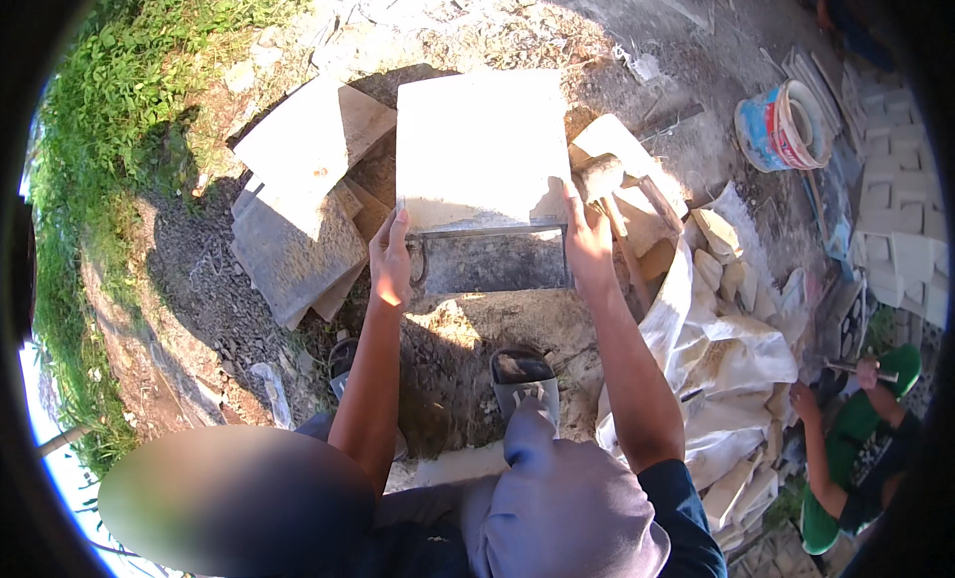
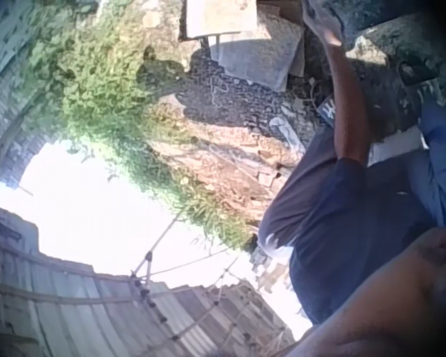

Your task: The person cleans debris from a decorative stone tile using a metal tool, scraping the recessed pattern and edges before lifting the tile from the workspace.

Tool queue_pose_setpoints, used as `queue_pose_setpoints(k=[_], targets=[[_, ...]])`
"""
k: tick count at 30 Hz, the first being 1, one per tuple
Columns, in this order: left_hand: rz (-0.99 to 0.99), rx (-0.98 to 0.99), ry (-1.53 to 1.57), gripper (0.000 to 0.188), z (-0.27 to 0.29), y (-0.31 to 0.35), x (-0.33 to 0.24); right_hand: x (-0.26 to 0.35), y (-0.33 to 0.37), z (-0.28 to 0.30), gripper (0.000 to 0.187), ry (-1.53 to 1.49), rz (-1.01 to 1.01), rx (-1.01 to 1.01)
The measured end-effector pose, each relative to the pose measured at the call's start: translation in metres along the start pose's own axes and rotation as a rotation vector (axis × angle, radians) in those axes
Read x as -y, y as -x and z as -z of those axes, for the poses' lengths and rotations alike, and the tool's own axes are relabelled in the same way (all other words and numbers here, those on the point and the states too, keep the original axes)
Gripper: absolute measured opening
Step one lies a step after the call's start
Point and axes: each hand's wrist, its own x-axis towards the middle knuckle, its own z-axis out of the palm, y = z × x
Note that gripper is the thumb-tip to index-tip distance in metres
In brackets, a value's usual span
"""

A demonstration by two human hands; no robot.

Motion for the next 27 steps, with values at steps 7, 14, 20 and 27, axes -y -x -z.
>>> queue_pose_setpoints(k=[7,14,20,27], targets=[[0.01,0.06,0.05,0.055,0.008,0.005,0.007,0.014,0.023,0.002,0.043,0.797,0.416,-0.032],[0.213,0.079,0.209,0.048,0.014,0.046,0.019,0.026,0.054,0.005,0.054,-0.193,-0.278,-0.078],[0.149,0.129,0.171,0.04,0.031,0.078,0.037,0.002,0.091,0.011,0.06,-0.257,-0.245,-0.014],[0.149,0.191,0.186,0.037,0.055,0.135,0.067,0.023,0.147,0.035,0.057,-0.232,-0.272,0.094]])
